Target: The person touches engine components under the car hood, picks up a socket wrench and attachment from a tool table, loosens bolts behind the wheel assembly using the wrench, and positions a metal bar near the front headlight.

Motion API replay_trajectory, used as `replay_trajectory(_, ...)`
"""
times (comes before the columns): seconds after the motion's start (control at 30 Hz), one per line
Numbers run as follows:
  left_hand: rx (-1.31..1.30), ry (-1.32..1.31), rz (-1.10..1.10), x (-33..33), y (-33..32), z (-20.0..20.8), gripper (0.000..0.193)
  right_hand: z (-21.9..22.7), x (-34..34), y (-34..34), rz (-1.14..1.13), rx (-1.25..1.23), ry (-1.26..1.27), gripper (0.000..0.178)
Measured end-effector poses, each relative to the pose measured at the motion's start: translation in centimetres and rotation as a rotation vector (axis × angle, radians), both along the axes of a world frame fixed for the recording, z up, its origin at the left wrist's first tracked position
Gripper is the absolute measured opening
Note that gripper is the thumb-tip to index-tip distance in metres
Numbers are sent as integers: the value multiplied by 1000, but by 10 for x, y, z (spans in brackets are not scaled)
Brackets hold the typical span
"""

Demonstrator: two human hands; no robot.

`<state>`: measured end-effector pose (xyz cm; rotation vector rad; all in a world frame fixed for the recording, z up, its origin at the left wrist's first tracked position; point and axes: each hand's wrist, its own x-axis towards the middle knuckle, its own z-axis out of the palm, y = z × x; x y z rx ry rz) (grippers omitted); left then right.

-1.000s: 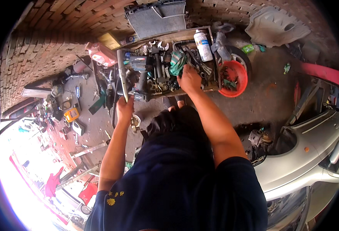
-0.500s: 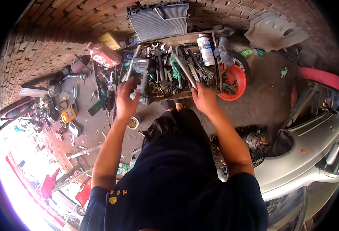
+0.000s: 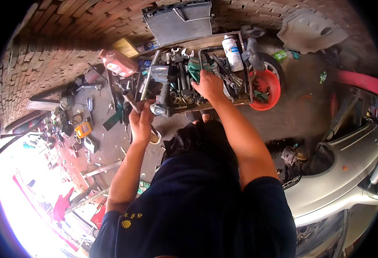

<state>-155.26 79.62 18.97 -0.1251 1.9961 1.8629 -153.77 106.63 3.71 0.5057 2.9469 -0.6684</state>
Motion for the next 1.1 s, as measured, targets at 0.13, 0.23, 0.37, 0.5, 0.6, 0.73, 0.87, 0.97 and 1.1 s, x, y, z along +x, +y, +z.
replay_trajectory(0.13, -23, -39, 55, 4, -22, 15, 25, -12, -13, -23, 361, -128, 101, 25)
replay_trajectory(0.23, 11, -89, 142, 12, -37, 13, 31, 3, -2, -46, 505, -270, 91, 26)
replay_trajectory(0.37, 94, -161, 233, 18, -46, 3, 28, -36, 23, -28, -268, -42, 213, 40)
replay_trajectory(0.5, 137, -204, 281, 14, -46, 10, 27, -41, 31, -22, -187, -11, -164, 45)
replay_trajectory(0.6, 251, -169, 323, -1, -40, 12, 29, -41, 27, -19, -207, -15, -173, 42)
replay_trajectory(0.73, 242, -63, 157, -15, -41, 18, 42, -30, 35, -1, -373, -351, -23, 38)
replay_trajectory(0.87, 92, 60, -96, -7, -57, 27, 50, 66, 74, -7, -425, -1045, 156, 26)
replay_trajectory(0.97, -182, 157, -364, 7, -51, 43, 43, 126, 80, -16, -456, -1306, 284, 25)
replay_trajectory(1.1, -441, 305, -651, 30, -35, 29, 40, 190, 66, -12, -379, -1796, 487, 44)
